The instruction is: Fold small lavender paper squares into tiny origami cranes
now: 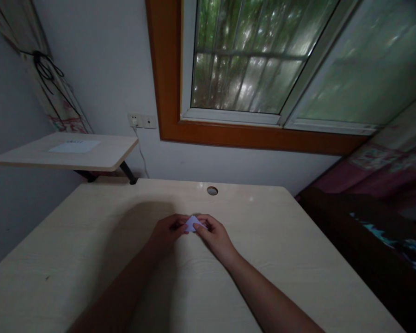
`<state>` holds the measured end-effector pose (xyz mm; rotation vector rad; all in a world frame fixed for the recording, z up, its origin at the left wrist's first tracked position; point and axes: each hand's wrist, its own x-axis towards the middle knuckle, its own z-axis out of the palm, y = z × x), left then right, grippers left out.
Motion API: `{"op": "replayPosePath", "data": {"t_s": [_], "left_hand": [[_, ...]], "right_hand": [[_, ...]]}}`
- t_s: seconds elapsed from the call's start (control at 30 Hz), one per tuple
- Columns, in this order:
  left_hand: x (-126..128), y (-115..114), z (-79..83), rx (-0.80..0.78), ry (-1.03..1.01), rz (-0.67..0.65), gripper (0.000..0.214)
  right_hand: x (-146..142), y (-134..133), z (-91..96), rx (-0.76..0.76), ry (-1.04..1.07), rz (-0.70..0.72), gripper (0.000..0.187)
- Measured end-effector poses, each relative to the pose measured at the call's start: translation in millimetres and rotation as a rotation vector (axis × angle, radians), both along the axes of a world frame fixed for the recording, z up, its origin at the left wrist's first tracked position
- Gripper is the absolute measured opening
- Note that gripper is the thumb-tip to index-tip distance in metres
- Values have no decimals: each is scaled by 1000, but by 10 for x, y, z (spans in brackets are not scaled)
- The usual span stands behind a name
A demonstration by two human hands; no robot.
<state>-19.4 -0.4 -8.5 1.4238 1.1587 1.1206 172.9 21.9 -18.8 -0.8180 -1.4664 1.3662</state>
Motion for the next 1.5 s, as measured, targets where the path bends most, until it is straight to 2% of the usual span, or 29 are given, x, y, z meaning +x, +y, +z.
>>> {"op": "replayPosePath", "data": {"t_s": [0.33,0.87,1.13,1.37,1.5], "left_hand": [[6,-25,69,78,117,-6,30],[-1,-43,56,157,185,-1,35],[-11,-21,23,124,221,-49,37],[-21,-148,-68,110,211,-173,43],[-52,-203,-127,100,195,-152,45]], "right_hand": [[-7,-28,25,16,-21,-45,27],[9,-35,-105,109,-109,-138,24],[22,-67,-108,98,-117,-119,26],[119,-293,-71,104,-154,-92,23],[115,-339,-81,122,-149,-98,22]]}}
